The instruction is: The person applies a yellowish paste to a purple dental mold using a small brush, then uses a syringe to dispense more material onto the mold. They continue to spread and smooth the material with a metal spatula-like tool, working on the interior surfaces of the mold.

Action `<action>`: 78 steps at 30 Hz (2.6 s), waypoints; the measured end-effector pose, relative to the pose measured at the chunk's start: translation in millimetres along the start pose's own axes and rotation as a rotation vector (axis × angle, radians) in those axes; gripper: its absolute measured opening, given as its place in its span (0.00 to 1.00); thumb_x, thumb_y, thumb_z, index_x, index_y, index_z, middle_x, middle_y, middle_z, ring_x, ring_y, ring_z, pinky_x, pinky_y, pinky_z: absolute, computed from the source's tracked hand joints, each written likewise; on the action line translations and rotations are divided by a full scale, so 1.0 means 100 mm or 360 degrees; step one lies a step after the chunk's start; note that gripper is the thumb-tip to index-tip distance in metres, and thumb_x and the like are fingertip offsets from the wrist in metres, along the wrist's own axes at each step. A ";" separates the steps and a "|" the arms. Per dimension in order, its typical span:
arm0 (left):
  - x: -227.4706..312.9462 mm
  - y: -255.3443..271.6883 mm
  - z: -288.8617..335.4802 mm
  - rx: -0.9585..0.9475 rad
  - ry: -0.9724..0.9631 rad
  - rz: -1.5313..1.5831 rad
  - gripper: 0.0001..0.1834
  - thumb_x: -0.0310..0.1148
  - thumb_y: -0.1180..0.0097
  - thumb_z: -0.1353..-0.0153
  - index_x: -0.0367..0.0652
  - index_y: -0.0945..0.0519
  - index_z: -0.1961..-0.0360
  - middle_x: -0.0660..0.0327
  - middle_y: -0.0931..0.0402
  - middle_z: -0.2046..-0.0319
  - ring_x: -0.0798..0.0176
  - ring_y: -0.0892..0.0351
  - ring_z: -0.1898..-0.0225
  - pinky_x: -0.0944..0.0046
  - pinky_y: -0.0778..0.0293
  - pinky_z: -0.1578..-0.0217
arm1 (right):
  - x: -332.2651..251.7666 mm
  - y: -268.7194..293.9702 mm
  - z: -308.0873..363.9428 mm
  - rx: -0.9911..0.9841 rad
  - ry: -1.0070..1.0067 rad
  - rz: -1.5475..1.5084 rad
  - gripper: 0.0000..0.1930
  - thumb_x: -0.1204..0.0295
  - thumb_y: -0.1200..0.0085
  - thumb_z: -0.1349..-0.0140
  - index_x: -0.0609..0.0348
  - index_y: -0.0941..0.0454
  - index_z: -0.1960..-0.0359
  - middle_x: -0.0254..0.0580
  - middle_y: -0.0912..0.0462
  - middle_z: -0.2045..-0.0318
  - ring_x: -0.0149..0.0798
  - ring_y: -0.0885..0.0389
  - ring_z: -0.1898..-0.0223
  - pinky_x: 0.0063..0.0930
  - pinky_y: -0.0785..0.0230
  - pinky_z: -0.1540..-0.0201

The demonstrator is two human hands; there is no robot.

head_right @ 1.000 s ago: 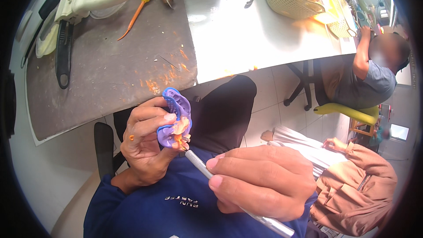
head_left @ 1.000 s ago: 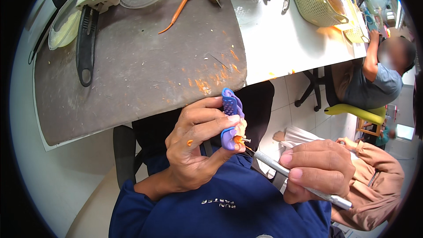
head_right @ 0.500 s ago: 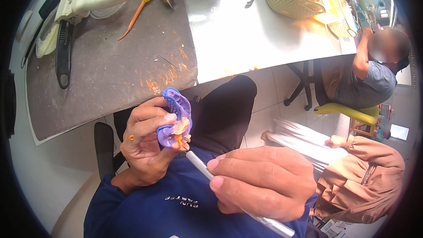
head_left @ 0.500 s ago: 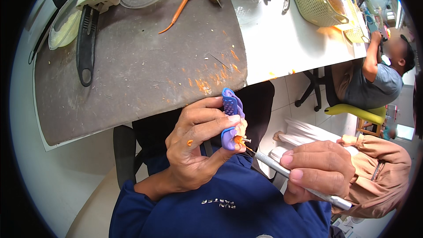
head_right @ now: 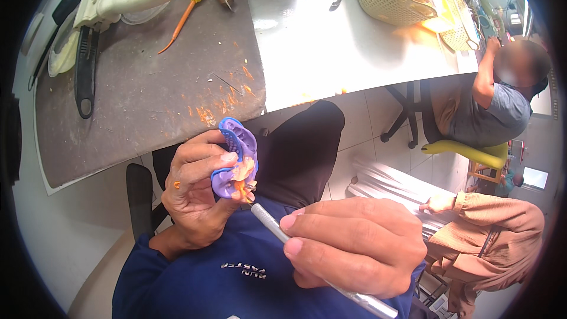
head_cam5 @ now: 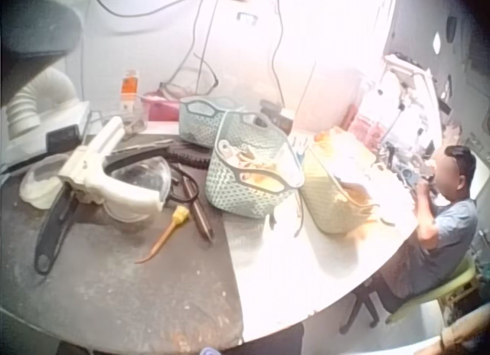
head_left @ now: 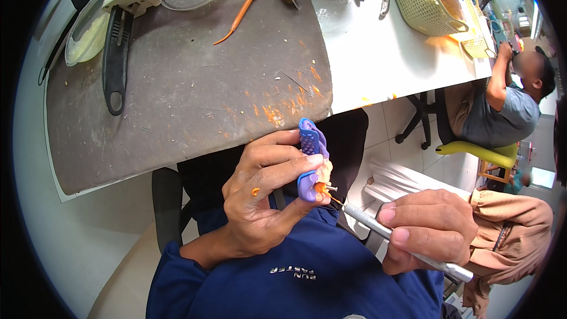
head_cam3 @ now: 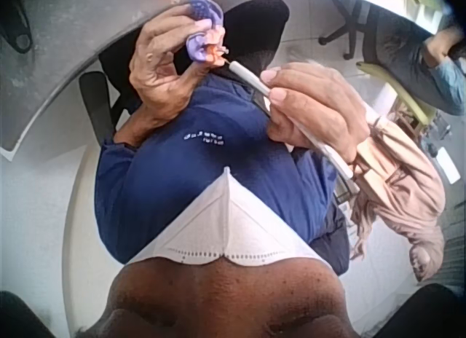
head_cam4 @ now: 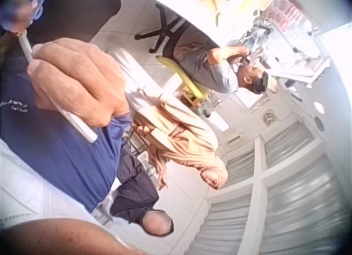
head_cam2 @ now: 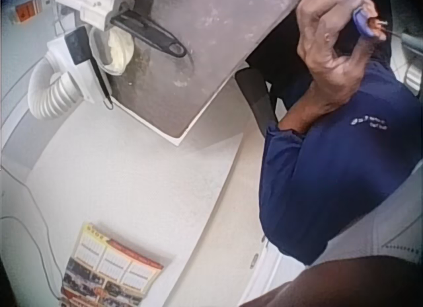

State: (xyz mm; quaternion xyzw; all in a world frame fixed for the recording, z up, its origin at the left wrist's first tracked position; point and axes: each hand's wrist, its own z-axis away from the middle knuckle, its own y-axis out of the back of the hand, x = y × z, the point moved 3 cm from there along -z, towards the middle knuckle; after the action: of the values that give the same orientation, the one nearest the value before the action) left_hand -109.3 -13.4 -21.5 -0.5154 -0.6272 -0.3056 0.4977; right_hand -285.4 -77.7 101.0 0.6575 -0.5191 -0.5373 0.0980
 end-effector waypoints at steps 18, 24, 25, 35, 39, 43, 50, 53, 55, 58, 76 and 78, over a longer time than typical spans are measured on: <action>0.00 0.01 0.00 -0.0018 -0.0037 -0.0015 0.25 0.28 0.25 0.53 0.40 0.17 0.52 0.56 0.19 0.57 0.49 0.23 0.45 0.55 0.24 0.46 | 0.01 -0.04 0.00 0.0034 0.0004 0.0021 0.23 0.77 0.28 0.51 0.65 0.23 0.53 0.51 0.15 0.63 0.45 0.12 0.64 0.29 0.17 0.67; 0.01 0.00 0.00 -0.0026 -0.0029 -0.0023 0.25 0.28 0.25 0.53 0.41 0.17 0.52 0.57 0.19 0.57 0.50 0.23 0.45 0.55 0.24 0.46 | 0.02 -0.04 0.00 0.0054 0.0045 0.0026 0.23 0.76 0.29 0.50 0.66 0.24 0.53 0.51 0.15 0.63 0.45 0.12 0.64 0.29 0.17 0.67; 0.01 0.00 -0.01 -0.0029 -0.0037 -0.0023 0.25 0.28 0.25 0.53 0.41 0.17 0.51 0.57 0.19 0.57 0.50 0.23 0.45 0.55 0.24 0.46 | 0.02 -0.04 0.00 0.0055 0.0048 0.0032 0.23 0.76 0.29 0.50 0.66 0.24 0.53 0.52 0.16 0.63 0.45 0.12 0.65 0.29 0.17 0.67; 0.00 0.01 -0.01 -0.0041 -0.0058 -0.0061 0.25 0.29 0.25 0.53 0.40 0.17 0.51 0.57 0.19 0.57 0.50 0.23 0.45 0.55 0.24 0.47 | 0.04 -0.08 0.02 0.0109 0.0074 0.0030 0.21 0.79 0.30 0.51 0.66 0.23 0.55 0.51 0.16 0.64 0.43 0.13 0.66 0.27 0.17 0.68; 0.00 0.01 -0.01 -0.0036 -0.0095 -0.0045 0.25 0.29 0.24 0.53 0.40 0.17 0.52 0.56 0.20 0.57 0.50 0.23 0.46 0.56 0.23 0.48 | 0.01 -0.05 0.01 0.0052 0.0063 0.0040 0.23 0.79 0.30 0.51 0.66 0.23 0.53 0.51 0.16 0.63 0.43 0.13 0.66 0.27 0.17 0.67; 0.00 0.01 -0.02 -0.0027 -0.0098 -0.0040 0.25 0.29 0.24 0.54 0.40 0.17 0.52 0.56 0.20 0.57 0.50 0.23 0.46 0.57 0.22 0.49 | 0.02 -0.03 0.00 -0.0011 0.0007 0.0004 0.24 0.78 0.29 0.51 0.66 0.24 0.52 0.51 0.16 0.61 0.45 0.13 0.64 0.29 0.17 0.65; 0.01 0.00 -0.02 -0.0010 -0.0082 -0.0033 0.25 0.29 0.24 0.54 0.40 0.17 0.52 0.57 0.21 0.58 0.50 0.23 0.46 0.57 0.22 0.49 | 0.00 -0.03 0.03 0.0017 -0.0042 -0.0025 0.25 0.76 0.28 0.51 0.63 0.24 0.51 0.51 0.16 0.59 0.46 0.13 0.61 0.32 0.18 0.62; 0.00 0.01 -0.01 -0.0024 -0.0092 -0.0060 0.25 0.28 0.24 0.54 0.40 0.17 0.52 0.57 0.21 0.58 0.50 0.23 0.46 0.57 0.22 0.49 | 0.03 -0.03 0.04 -0.0023 -0.0063 -0.0032 0.26 0.77 0.28 0.51 0.62 0.24 0.50 0.50 0.16 0.58 0.47 0.13 0.60 0.33 0.18 0.62; -0.01 0.01 -0.01 -0.0033 -0.0095 -0.0071 0.25 0.28 0.24 0.54 0.40 0.17 0.52 0.57 0.21 0.58 0.50 0.23 0.46 0.57 0.22 0.49 | 0.04 -0.01 0.04 -0.0072 -0.0080 -0.0036 0.26 0.78 0.28 0.52 0.62 0.25 0.49 0.50 0.17 0.57 0.47 0.13 0.59 0.33 0.18 0.61; 0.01 0.02 -0.02 -0.0024 -0.0085 -0.0047 0.25 0.28 0.24 0.54 0.40 0.17 0.52 0.57 0.21 0.58 0.50 0.23 0.46 0.57 0.22 0.48 | -0.01 0.02 -0.02 -0.0127 -0.0099 -0.0038 0.28 0.79 0.27 0.52 0.62 0.25 0.49 0.50 0.17 0.55 0.47 0.13 0.58 0.33 0.18 0.60; 0.01 0.03 -0.02 -0.0044 -0.0111 -0.0080 0.25 0.28 0.24 0.54 0.40 0.17 0.52 0.57 0.20 0.57 0.50 0.22 0.46 0.57 0.22 0.48 | 0.04 -0.07 0.01 0.0101 0.0017 -0.0001 0.19 0.76 0.30 0.49 0.65 0.23 0.55 0.52 0.15 0.63 0.44 0.12 0.66 0.30 0.16 0.65; 0.00 0.02 -0.03 -0.0043 -0.0112 -0.0063 0.25 0.28 0.24 0.54 0.40 0.17 0.52 0.57 0.20 0.58 0.50 0.22 0.46 0.57 0.22 0.48 | 0.03 -0.06 0.00 0.0087 0.0002 0.0019 0.19 0.76 0.30 0.49 0.65 0.22 0.55 0.52 0.15 0.63 0.44 0.12 0.66 0.31 0.16 0.66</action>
State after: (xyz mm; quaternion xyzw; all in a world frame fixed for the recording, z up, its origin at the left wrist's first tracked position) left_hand -106.5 -15.0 -20.6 -0.5199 -0.6503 -0.3055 0.4621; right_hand -282.7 -77.5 94.9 0.6571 -0.5375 -0.5219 0.0834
